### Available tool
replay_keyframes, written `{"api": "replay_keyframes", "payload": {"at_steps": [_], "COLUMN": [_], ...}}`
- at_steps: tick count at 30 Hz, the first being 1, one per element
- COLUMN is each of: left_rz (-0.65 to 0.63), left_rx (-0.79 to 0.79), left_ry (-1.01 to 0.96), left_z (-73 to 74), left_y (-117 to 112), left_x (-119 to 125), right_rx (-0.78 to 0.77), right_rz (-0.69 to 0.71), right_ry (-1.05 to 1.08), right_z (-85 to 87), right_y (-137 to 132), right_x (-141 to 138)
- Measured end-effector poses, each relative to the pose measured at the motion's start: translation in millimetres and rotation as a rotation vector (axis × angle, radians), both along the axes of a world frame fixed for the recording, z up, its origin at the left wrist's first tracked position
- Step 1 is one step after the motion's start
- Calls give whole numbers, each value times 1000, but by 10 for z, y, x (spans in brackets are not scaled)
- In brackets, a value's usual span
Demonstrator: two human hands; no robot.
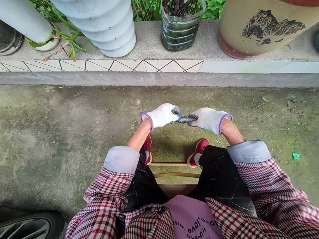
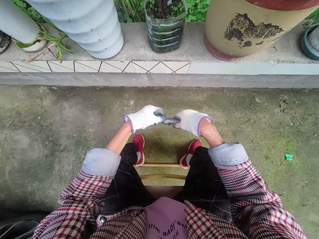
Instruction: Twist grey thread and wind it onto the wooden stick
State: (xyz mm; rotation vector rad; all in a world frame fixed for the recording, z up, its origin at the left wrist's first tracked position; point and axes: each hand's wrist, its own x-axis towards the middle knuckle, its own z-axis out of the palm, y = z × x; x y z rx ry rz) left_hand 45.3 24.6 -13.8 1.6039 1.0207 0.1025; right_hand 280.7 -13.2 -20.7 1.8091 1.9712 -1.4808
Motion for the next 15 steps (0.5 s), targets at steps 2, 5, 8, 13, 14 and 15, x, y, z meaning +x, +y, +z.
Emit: {"api": "replay_keyframes", "payload": {"at_steps": [2, 5, 8, 13, 14, 15], "left_rz": [66, 144, 204, 210, 210, 207], "left_rx": [-54, -131, -204, -255, -251, -242], "left_ry": [-36, -128, -160, -262, -280, -294], "left_z": [16, 61, 112, 114, 100, 83], "left_y": [0, -10, -30, -23, -15, -7], "left_x": [17, 48, 66, 69, 68, 67], "right_rx": [89, 213, 246, 131, 117, 106], "right_rz": [36, 61, -32, -476, -552, -603], "right_ry": [-176, -356, -332, 157, 282, 393], "right_z": [17, 84, 144, 254, 284, 314], "right_y": [54, 116, 139, 81, 60, 40], "right_x": [3, 8, 17, -12, -23, -33]}}
